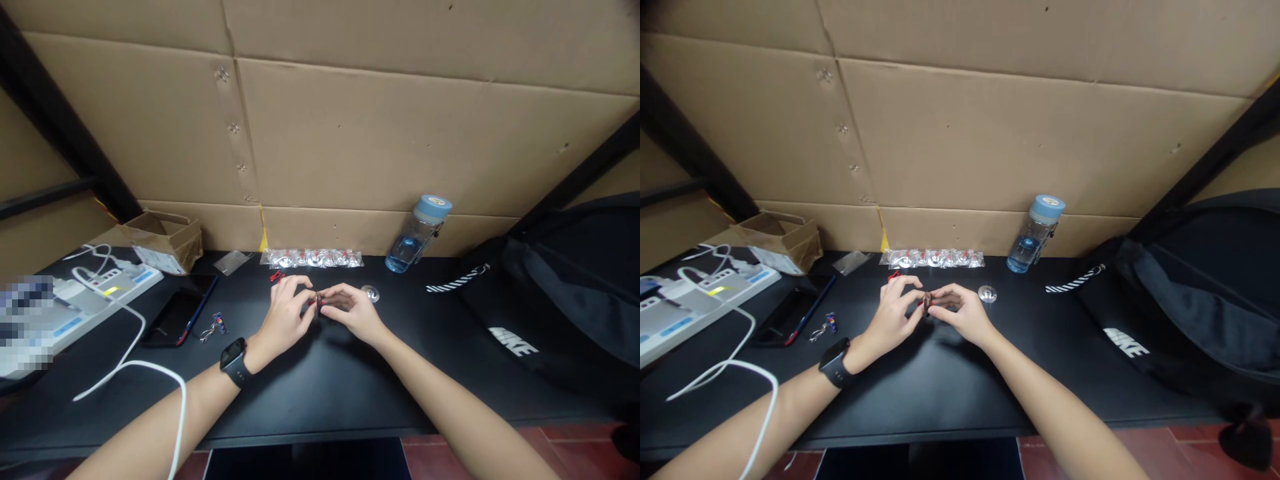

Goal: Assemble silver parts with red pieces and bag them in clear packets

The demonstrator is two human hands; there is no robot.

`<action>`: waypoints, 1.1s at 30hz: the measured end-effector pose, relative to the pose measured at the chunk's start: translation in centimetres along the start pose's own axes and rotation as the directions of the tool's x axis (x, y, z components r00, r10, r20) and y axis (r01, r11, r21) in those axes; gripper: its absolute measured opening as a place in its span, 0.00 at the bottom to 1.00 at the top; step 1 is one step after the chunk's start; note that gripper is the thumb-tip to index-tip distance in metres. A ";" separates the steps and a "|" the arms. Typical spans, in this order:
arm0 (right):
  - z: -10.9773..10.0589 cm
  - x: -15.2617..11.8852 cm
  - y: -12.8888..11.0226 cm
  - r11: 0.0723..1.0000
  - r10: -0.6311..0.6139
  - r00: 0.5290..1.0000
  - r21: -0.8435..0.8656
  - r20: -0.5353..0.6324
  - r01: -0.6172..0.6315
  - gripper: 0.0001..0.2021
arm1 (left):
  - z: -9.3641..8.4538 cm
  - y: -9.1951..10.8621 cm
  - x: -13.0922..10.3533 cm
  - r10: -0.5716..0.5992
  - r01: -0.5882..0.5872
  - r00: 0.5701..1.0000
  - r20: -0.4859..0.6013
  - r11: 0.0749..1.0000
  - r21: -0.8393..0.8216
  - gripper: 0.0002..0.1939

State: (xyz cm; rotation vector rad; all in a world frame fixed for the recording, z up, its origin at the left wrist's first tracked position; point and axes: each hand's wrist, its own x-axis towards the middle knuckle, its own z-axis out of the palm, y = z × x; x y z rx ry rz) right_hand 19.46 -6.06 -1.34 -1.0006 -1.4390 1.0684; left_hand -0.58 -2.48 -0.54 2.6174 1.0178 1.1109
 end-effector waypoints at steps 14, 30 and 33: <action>-0.4 -0.1 -0.9 0.899 -0.190 0.982 -0.398 0.021 0.182 0.04 | -0.2 0.2 0.1 -0.019 0.019 1.000 -0.016 0.999 -0.026 0.06; -1.3 -0.3 -1.7 0.768 -0.291 0.950 -0.565 0.113 0.302 0.04 | 0.4 -0.4 0.1 0.108 -0.086 0.969 0.221 0.991 -0.105 0.11; -1.5 -0.3 -1.8 0.765 -0.290 0.950 -0.567 0.118 0.304 0.04 | 0.4 -0.5 0.2 0.128 -0.088 0.944 0.305 0.986 -0.140 0.12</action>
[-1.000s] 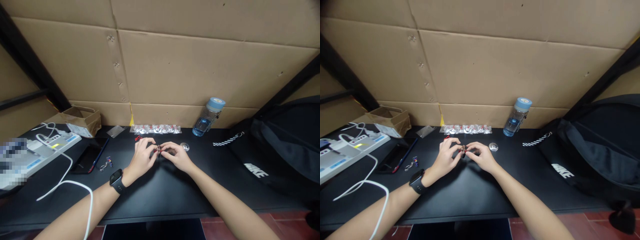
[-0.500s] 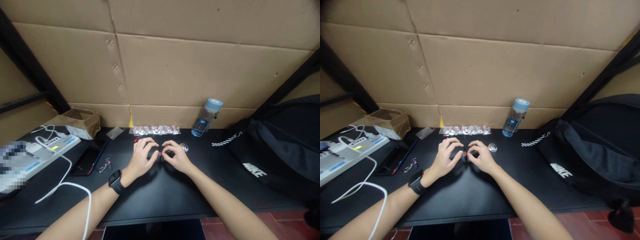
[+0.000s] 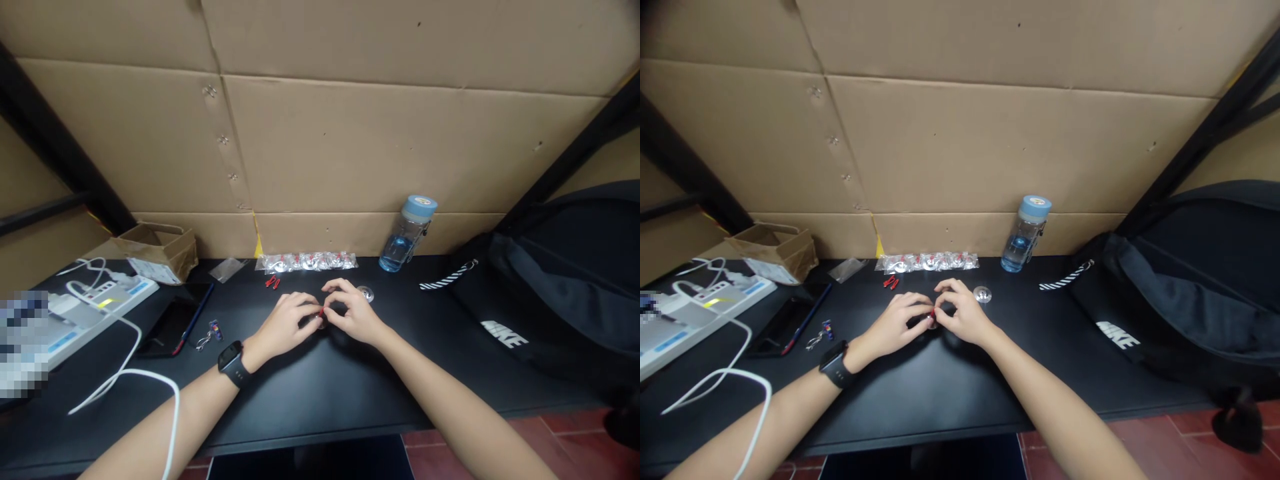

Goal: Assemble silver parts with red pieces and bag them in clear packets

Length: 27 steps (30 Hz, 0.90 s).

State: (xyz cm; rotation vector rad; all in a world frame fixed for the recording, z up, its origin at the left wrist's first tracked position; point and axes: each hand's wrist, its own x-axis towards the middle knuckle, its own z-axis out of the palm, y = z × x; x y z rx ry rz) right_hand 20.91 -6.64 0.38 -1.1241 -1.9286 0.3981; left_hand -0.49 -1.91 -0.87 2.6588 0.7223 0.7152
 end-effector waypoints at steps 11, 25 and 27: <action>-1.6 -0.2 1.2 0.995 0.011 0.977 -0.103 0.212 0.011 0.05 | -0.8 -1.8 -0.1 -0.033 0.029 0.997 0.066 0.997 0.065 0.17; -6.5 -0.4 2.6 0.990 0.032 0.934 -0.138 0.356 0.019 0.05 | -2.9 -8.8 -0.7 -0.286 0.334 0.943 -0.173 0.829 0.449 0.12; -8.1 -0.8 4.1 0.967 0.119 0.966 -0.249 0.229 -0.060 0.08 | -2.7 -8.5 -0.6 -0.274 0.316 0.949 -0.159 0.846 0.429 0.11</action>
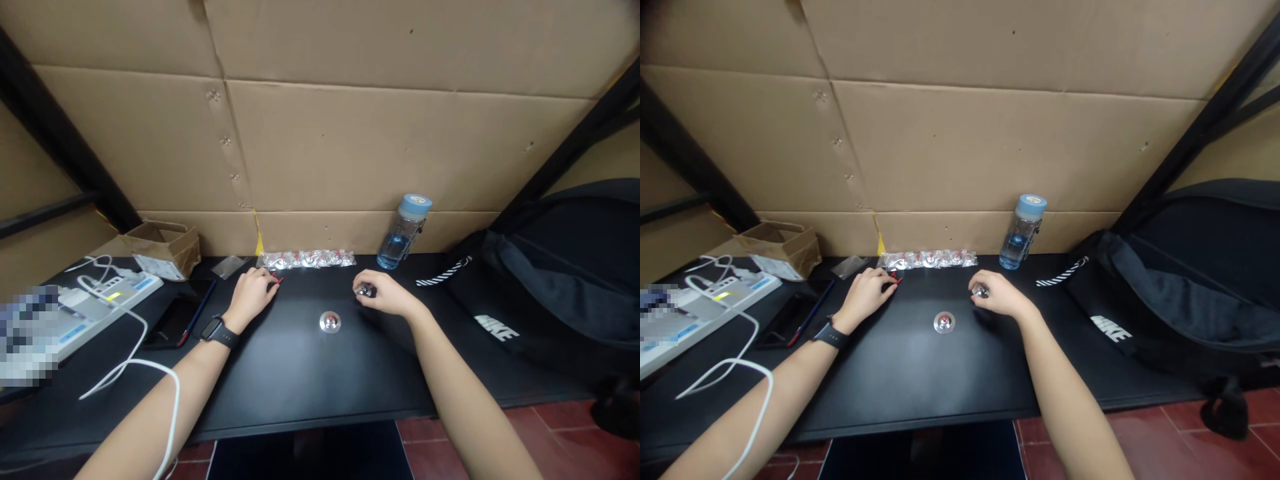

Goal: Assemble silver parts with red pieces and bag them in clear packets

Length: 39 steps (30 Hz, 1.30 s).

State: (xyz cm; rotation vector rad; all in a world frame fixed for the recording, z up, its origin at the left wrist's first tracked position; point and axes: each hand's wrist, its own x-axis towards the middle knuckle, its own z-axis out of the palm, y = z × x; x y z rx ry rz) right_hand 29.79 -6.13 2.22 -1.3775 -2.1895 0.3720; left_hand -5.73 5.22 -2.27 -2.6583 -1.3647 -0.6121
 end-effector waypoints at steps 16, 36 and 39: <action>1.3 -0.1 3.6 0.980 0.175 0.984 -0.085 -0.046 -0.178 0.14 | 0.3 2.8 -0.6 0.080 -0.076 0.997 0.011 0.975 -0.208 0.07; 5.2 2.0 -6.1 0.874 0.042 0.972 0.480 -0.232 0.077 0.20 | -2.9 8.2 -1.7 0.071 -0.113 0.993 -0.095 0.795 -0.596 0.08; 6.5 2.1 -6.9 0.821 0.044 0.968 0.561 -0.246 0.105 0.20 | -3.1 8.6 -1.9 0.071 -0.121 0.991 -0.111 0.819 -0.561 0.07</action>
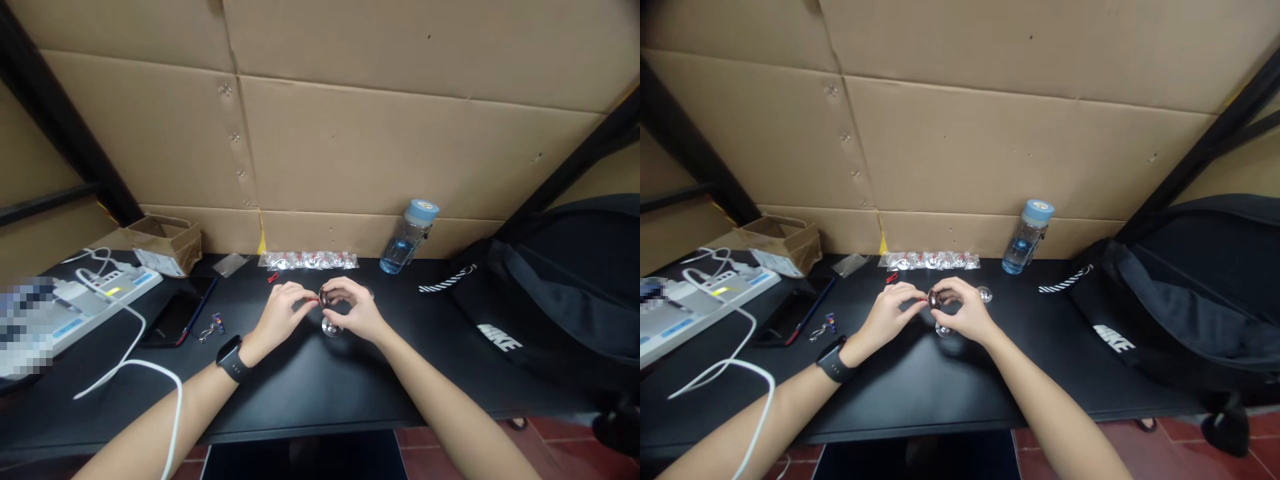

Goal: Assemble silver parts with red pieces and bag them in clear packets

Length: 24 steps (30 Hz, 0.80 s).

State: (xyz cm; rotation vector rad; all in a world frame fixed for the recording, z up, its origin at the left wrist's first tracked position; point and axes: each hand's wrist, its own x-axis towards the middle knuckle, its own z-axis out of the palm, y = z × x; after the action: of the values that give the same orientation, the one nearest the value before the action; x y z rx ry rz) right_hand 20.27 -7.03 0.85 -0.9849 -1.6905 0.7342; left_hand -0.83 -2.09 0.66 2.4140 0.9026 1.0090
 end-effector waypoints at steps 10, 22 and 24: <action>1.3 -0.5 0.6 0.994 0.043 0.999 0.100 -0.007 -0.042 0.22 | 0.6 0.5 -0.6 -0.104 0.104 0.994 0.014 0.994 0.036 0.06; 1.5 -0.5 0.4 0.996 0.027 1.000 0.081 -0.014 -0.025 0.21 | 0.7 0.9 -0.7 -0.112 0.113 0.993 -0.025 0.992 0.049 0.06; 1.6 -0.5 0.4 0.993 0.047 0.999 0.112 -0.019 -0.044 0.19 | 0.7 0.9 -0.7 -0.107 0.108 0.994 -0.031 0.992 0.057 0.06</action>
State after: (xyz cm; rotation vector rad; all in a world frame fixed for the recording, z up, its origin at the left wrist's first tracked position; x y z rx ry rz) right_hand 18.95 -7.32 -0.21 -0.9526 -1.5948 0.8360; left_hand -0.30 -3.30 0.38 2.3754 1.0739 0.9916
